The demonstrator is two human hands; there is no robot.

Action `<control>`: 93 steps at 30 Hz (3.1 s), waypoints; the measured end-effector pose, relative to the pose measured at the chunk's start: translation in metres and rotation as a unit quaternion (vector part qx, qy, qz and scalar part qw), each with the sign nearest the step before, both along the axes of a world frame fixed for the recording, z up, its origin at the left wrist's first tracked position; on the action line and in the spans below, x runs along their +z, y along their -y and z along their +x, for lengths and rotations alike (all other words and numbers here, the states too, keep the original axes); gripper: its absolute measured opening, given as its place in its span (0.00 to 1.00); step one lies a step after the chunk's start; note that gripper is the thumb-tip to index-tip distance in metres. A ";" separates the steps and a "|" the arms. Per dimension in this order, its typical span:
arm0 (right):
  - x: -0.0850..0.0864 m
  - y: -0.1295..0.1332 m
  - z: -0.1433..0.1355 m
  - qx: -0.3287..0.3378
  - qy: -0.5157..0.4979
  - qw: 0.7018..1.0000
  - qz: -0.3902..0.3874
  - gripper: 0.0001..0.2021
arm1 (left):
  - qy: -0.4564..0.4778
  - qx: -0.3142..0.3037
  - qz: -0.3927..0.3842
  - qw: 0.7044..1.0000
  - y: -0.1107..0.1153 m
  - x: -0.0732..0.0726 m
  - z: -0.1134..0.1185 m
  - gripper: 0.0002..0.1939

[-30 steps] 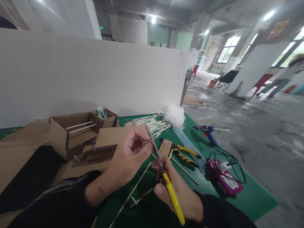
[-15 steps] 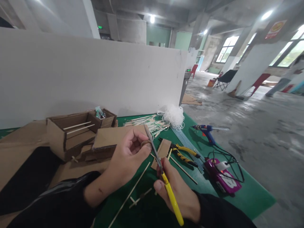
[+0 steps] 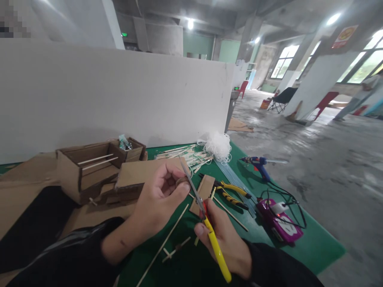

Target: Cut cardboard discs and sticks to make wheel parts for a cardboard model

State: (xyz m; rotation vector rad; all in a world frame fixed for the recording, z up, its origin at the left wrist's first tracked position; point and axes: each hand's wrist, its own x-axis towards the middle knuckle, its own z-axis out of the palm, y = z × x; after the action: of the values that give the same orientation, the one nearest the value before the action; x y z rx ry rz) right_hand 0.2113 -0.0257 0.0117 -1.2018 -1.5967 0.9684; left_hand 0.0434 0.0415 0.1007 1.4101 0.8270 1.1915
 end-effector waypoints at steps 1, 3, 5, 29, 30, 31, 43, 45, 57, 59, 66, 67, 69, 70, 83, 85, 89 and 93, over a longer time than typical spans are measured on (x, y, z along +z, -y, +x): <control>0.000 0.000 0.000 0.003 0.000 1.000 0.000 0.16 | 0.003 -0.002 0.001 1.000 -0.001 -0.001 0.000 0.11; 0.000 0.001 -0.001 0.003 0.004 1.000 0.007 0.17 | 0.011 -0.006 0.007 1.000 -0.002 -0.002 0.000 0.10; 0.003 0.002 -0.002 0.009 0.008 1.000 0.024 0.17 | 0.012 -0.009 0.016 1.000 -0.004 -0.002 0.001 0.09; 0.006 0.000 -0.003 0.000 0.029 0.999 0.029 0.11 | 0.019 -0.058 0.024 0.998 -0.006 -0.004 -0.001 0.07; 0.005 0.000 -0.003 -0.004 0.029 0.999 0.027 0.11 | 0.018 -0.059 0.027 0.998 -0.007 -0.005 -0.001 0.06; 0.004 0.000 -0.003 -0.008 0.028 0.999 0.027 0.10 | 0.018 -0.061 0.030 0.998 -0.007 -0.006 -0.001 0.06; 0.002 -0.002 0.001 -0.045 0.033 0.998 0.019 0.12 | 0.025 -0.054 0.040 0.997 -0.008 -0.003 0.001 0.09; 0.001 -0.002 0.001 -0.042 0.025 0.999 0.014 0.12 | 0.021 -0.056 0.039 0.997 -0.008 -0.003 0.000 0.09; -0.003 -0.001 -0.003 -0.007 0.007 0.999 0.041 0.11 | 0.032 -0.072 0.042 0.996 -0.009 -0.004 -0.002 0.08; -0.003 -0.001 -0.003 0.000 0.009 0.999 0.052 0.12 | 0.032 -0.073 0.044 0.996 -0.010 -0.004 -0.002 0.08; -0.005 -0.002 -0.002 -0.012 0.034 0.998 0.045 0.10 | 0.032 -0.069 0.063 0.995 -0.011 -0.003 -0.002 0.07; -0.005 -0.002 -0.002 -0.014 0.036 0.998 0.041 0.10 | 0.032 -0.067 0.065 0.995 -0.011 -0.003 -0.002 0.07; -0.003 -0.002 -0.002 -0.014 0.038 0.999 0.032 0.09 | 0.029 -0.062 0.067 0.995 -0.011 -0.003 -0.001 0.07; -0.002 -0.001 -0.002 -0.012 0.035 0.999 0.031 0.09 | 0.027 -0.059 0.066 0.996 -0.010 -0.003 -0.001 0.07; 0.000 -0.002 -0.001 -0.003 0.034 0.999 0.030 0.19 | 0.007 -0.027 0.064 0.998 -0.008 0.000 -0.002 0.08; -0.001 0.000 0.000 0.008 0.036 0.998 0.043 0.17 | 0.007 -0.024 0.070 0.997 -0.007 0.001 -0.002 0.09; 0.001 0.001 0.000 0.046 0.042 0.997 0.053 0.15 | 0.010 -0.023 0.083 0.996 -0.006 0.004 0.000 0.09; 0.002 0.001 -0.002 0.051 0.031 0.997 0.057 0.14 | 0.017 -0.025 0.071 0.997 -0.004 0.006 0.000 0.11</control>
State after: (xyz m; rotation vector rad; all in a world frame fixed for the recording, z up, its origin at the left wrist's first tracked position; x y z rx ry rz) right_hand 0.2098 -0.0267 0.0140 -1.0896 -1.7539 0.8987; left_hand 0.0430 0.0460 0.1063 1.5119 0.6918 1.2526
